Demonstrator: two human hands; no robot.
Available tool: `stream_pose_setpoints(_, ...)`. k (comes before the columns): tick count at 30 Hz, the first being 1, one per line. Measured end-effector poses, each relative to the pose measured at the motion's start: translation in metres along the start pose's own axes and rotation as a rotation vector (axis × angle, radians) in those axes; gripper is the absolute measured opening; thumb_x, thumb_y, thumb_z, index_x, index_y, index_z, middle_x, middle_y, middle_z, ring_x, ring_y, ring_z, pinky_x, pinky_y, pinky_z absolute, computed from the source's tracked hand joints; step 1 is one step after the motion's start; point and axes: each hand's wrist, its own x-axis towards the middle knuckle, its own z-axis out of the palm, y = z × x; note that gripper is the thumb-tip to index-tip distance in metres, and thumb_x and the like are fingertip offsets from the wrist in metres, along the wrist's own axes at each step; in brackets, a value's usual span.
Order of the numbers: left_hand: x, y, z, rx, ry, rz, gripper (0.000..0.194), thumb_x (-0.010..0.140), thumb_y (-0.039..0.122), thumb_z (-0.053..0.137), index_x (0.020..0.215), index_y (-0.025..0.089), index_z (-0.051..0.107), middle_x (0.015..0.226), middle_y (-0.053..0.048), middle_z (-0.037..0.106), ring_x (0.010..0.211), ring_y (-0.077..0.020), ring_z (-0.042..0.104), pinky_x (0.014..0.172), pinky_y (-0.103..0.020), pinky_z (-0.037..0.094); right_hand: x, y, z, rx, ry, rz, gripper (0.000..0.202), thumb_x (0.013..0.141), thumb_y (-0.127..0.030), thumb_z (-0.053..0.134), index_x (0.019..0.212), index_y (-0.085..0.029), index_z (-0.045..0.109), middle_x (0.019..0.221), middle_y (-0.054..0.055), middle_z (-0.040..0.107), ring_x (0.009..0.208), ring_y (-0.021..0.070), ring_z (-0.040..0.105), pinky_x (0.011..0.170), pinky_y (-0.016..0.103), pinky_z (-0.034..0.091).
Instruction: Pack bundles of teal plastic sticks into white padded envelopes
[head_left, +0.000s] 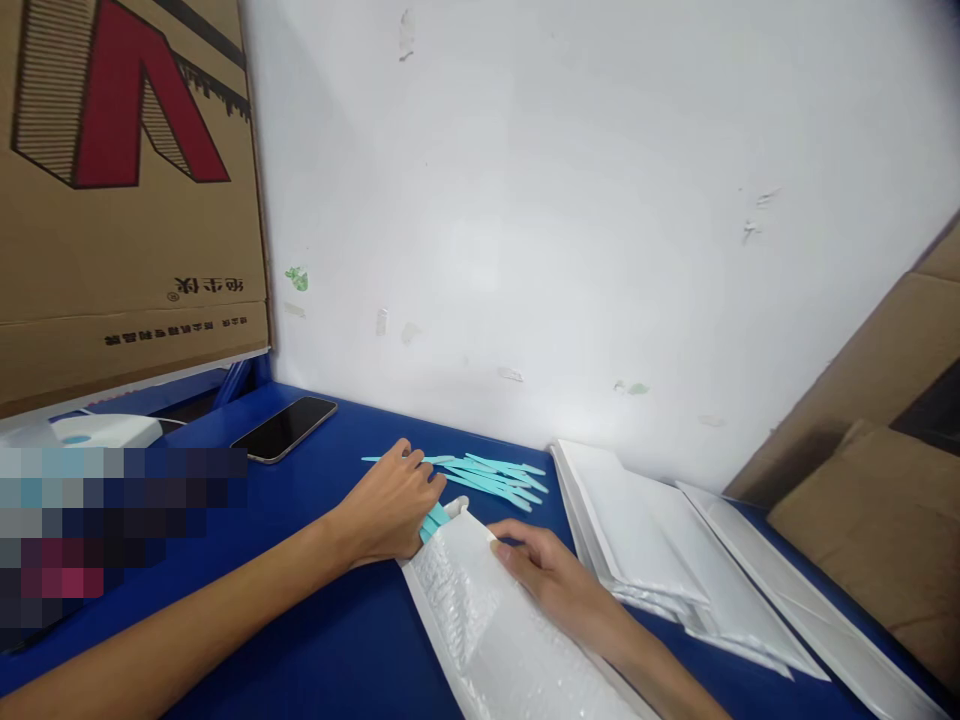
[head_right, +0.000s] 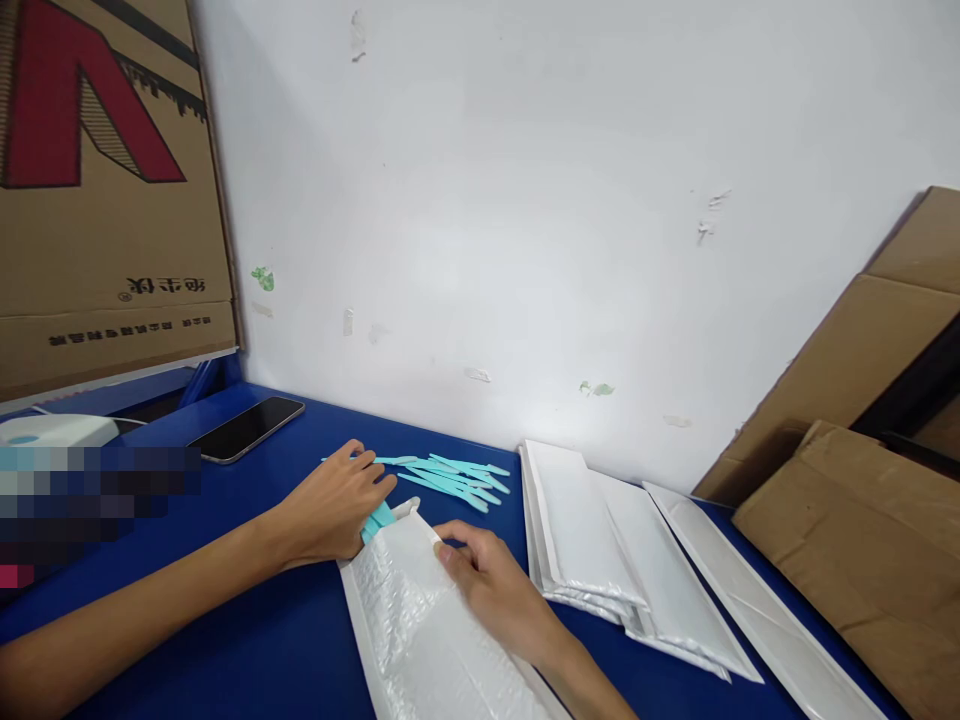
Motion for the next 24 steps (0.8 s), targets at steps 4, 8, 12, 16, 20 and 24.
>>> stream_pose_setpoints(4, -0.0018, -0.0015, 0.0008, -0.099, -0.008, -0.048, 0.008, 0.081, 0.022, 0.058, 0.088, 0.017, 0.058, 0.078, -0.01, 0.066, 0.072, -0.0273, 0.063, 0.062, -0.035, 0.042, 0.0001, -0.0011, -0.0002, -0.023, 0.017, 0.003, 0.049, 0.093, -0.058, 0.05, 0.115, -0.017, 0.065, 0.069, -0.002, 0.054, 0.057, 0.009, 0.04, 0.052, 0.023, 0.025)
stream_pose_setpoints(8, -0.0035, -0.0031, 0.0009, -0.178, -0.004, 0.059, 0.023, 0.079, 0.003, 0.054, 0.095, 0.02, 0.054, 0.081, -0.003, 0.063, 0.072, -0.0219, 0.061, 0.061, -0.03, 0.04, 0.0, -0.003, 0.0002, 0.005, 0.004, 0.004, 0.049, 0.093, -0.059, 0.051, 0.116, -0.018, 0.065, 0.077, 0.001, 0.061, 0.062, 0.0112, 0.048, 0.056, 0.024, 0.031)
stream_pose_setpoints(12, -0.0026, -0.0019, 0.0004, -0.211, -0.001, 0.159, 0.037, 0.074, -0.009, 0.048, 0.097, 0.02, 0.053, 0.089, -0.004, 0.061, 0.08, -0.0198, 0.059, 0.067, -0.029, 0.042, 0.0012, -0.0007, -0.0001, 0.021, -0.002, -0.018, 0.047, 0.094, -0.057, 0.05, 0.117, -0.019, 0.064, 0.078, 0.001, 0.063, 0.062, 0.0112, 0.049, 0.056, 0.024, 0.032)
stream_pose_setpoints(16, -0.0014, 0.0018, -0.0025, -0.144, 0.086, -0.019, 0.012, 0.092, 0.017, 0.049, 0.1, 0.019, 0.057, 0.097, -0.011, 0.061, 0.087, -0.0266, 0.059, 0.077, -0.037, 0.044, 0.0025, 0.001, -0.0002, 0.035, 0.004, -0.032, 0.048, 0.093, -0.059, 0.051, 0.116, -0.019, 0.065, 0.079, 0.002, 0.064, 0.063, 0.0121, 0.051, 0.058, 0.024, 0.035)
stream_pose_setpoints(20, -0.0024, 0.0012, -0.0031, -0.159, 0.03, -0.301, 0.023, 0.089, 0.03, 0.056, 0.106, 0.015, 0.059, 0.094, -0.014, 0.062, 0.08, -0.0287, 0.062, 0.068, -0.036, 0.044, 0.0019, 0.0006, 0.0014, 0.008, 0.035, -0.009, 0.05, 0.09, -0.062, 0.052, 0.115, -0.021, 0.065, 0.08, 0.002, 0.065, 0.067, 0.0144, 0.055, 0.06, 0.025, 0.038)
stream_pose_setpoints(24, -0.0036, 0.0011, -0.0007, -0.327, -0.018, -0.268, 0.013, 0.091, 0.017, 0.048, 0.098, 0.018, 0.059, 0.087, -0.008, 0.062, 0.071, -0.0215, 0.062, 0.062, -0.029, 0.042, 0.0024, 0.0024, 0.0028, 0.001, 0.059, -0.003, 0.051, 0.09, -0.063, 0.051, 0.115, -0.02, 0.066, 0.077, 0.002, 0.064, 0.065, 0.0144, 0.054, 0.059, 0.025, 0.038)
